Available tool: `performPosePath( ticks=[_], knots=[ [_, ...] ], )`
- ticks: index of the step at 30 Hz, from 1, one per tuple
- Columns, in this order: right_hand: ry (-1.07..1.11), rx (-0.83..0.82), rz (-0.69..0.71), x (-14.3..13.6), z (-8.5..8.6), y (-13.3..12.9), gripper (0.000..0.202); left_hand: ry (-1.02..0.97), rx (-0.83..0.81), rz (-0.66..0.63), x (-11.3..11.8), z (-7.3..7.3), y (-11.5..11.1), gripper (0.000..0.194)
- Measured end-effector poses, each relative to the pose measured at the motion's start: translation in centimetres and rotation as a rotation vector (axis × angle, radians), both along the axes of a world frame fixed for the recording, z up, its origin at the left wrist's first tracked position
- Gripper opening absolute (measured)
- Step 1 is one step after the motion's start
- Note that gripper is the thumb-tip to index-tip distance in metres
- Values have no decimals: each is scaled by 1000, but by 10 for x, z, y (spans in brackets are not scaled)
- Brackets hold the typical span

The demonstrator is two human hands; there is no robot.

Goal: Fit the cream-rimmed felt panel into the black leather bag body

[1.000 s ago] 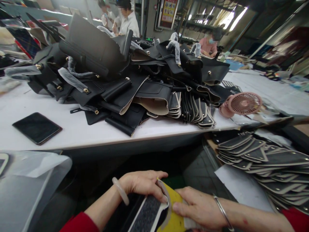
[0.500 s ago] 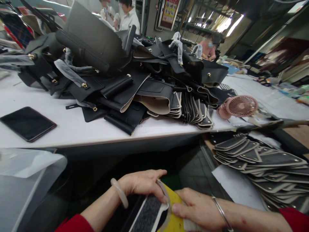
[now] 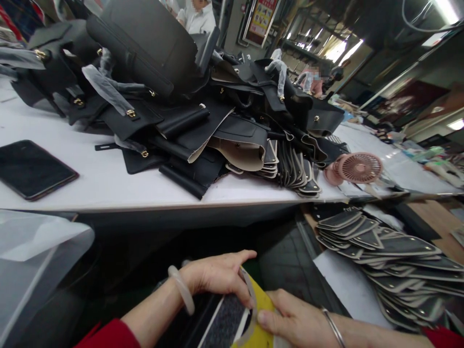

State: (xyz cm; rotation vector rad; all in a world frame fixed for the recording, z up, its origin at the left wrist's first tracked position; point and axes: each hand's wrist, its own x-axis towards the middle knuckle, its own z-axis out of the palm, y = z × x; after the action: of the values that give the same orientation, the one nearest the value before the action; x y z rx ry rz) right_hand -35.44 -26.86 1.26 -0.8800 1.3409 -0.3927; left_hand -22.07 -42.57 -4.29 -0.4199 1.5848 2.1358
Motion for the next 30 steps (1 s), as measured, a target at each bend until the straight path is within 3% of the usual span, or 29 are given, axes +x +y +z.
performPosePath(
  ticks=[6,8,13,20,25,30],
  knots=[
    [24,304,88,-8,-6,-5,56,13,-18,36,0,1,0,120],
    [26,338,95,-9,-5,-6,49,30,-40,41,0,1,0,118],
    [58,272,44,-6,-2,-5,41,24,17,88,-2,0,2,117],
    [-14,264,159,-11,-8,-18,32,-51,130,232,8,10,6,114],
    [-85,202,93,4,-18,-12,56,-15,44,269,19,22,10,94],
    [-26,-52,-82,27,-31,4,71,5,-25,495,27,37,14,70]
  ],
)
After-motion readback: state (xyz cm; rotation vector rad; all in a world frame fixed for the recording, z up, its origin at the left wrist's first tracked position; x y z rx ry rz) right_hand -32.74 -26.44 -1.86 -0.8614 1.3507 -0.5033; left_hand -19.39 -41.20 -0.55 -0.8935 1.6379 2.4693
